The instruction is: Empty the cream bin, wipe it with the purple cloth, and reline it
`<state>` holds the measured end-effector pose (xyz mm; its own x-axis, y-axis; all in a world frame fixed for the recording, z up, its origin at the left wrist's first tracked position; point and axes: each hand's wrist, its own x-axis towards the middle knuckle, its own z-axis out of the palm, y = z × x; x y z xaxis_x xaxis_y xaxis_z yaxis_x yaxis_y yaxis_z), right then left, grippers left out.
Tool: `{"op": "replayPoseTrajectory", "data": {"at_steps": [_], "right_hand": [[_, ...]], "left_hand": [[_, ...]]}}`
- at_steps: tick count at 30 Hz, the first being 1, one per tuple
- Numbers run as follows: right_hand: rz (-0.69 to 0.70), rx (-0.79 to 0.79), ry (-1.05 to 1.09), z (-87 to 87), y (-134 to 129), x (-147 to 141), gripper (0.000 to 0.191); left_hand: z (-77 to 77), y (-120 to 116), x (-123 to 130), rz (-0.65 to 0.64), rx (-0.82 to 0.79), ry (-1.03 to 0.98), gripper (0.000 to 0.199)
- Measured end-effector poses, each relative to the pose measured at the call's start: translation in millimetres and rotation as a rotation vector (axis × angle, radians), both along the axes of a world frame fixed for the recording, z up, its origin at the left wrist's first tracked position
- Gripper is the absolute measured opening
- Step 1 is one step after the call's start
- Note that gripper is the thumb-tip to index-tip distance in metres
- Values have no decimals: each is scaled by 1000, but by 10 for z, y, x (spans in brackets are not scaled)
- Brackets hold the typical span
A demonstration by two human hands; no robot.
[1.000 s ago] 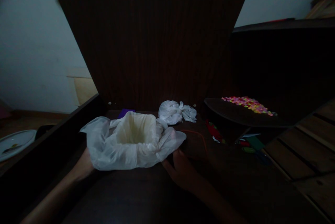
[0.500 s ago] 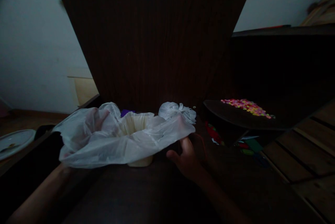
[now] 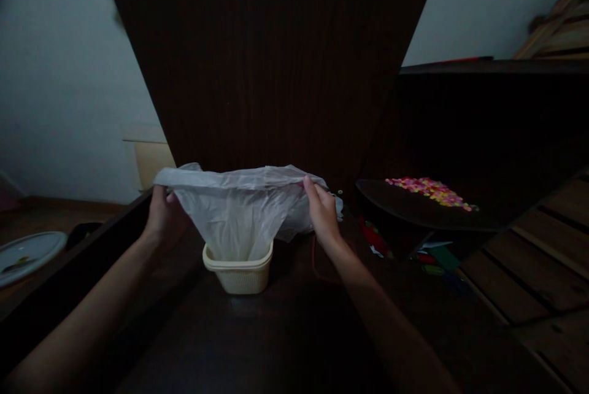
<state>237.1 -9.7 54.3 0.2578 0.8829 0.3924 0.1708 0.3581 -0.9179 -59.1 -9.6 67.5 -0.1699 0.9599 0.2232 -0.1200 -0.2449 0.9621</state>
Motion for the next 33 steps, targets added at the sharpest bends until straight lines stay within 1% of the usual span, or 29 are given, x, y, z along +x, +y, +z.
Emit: {"op": "replayPoseTrajectory", "data": {"at_steps": [1,2,3,4,6,8,10,12,13,15,16,18,20,22,24,26,29,31,33], "right_hand": [[13,-32,-37,-16,67,2,63],[29,-63,-77,-39,124,5,62],[48,-90,-118,-69,169,8,60],[70,-111,-157,-105,201,10,56],[106,-141,-215,-184,231,17,45],[128,-164,-267,-248,225,32,35],[116,-171,-301,-273,198,65,27],[78,-169,-317,-253,159,118,24],[62,-174,-320,-232,135,148,26],[69,-214,-320,-187,73,203,36],[96,-253,-317,-173,35,222,44],[184,-354,-315,-173,-52,235,60],[296,-482,-305,-212,-138,213,72],[365,-596,-275,-269,-200,164,80],[364,-638,-210,-311,-218,95,86],[349,-599,-85,-312,-188,12,81],[409,-457,227,-224,-91,-129,61],[423,-340,374,-125,-26,-222,51],[403,-252,425,-17,20,-308,46]], "left_hand": [[-33,57,-4,6,-86,-2,67],[-85,106,-15,16,-173,34,67],[-151,145,-31,56,-242,101,66],[-226,171,-53,86,-275,139,60],[-382,181,-105,83,-319,206,46],[-519,149,-164,46,-368,287,37],[-619,97,-220,-17,-433,366,34],[-671,41,-265,-93,-499,418,38],[-676,13,-284,-135,-527,431,41],[-647,-46,-315,-222,-569,427,48],[-616,-76,-328,-265,-582,415,52],[-539,-135,-343,-343,-591,369,59],[-472,-185,-337,-402,-566,279,63],[-433,-218,-304,-407,-491,224,66],[-413,-235,-245,-383,-386,233,65],[-378,-241,-170,-351,-263,263,64],[-252,-245,-53,-319,-40,276,71],[-124,-256,22,-345,99,290,79],[6,-280,91,-406,174,335,87]]}}
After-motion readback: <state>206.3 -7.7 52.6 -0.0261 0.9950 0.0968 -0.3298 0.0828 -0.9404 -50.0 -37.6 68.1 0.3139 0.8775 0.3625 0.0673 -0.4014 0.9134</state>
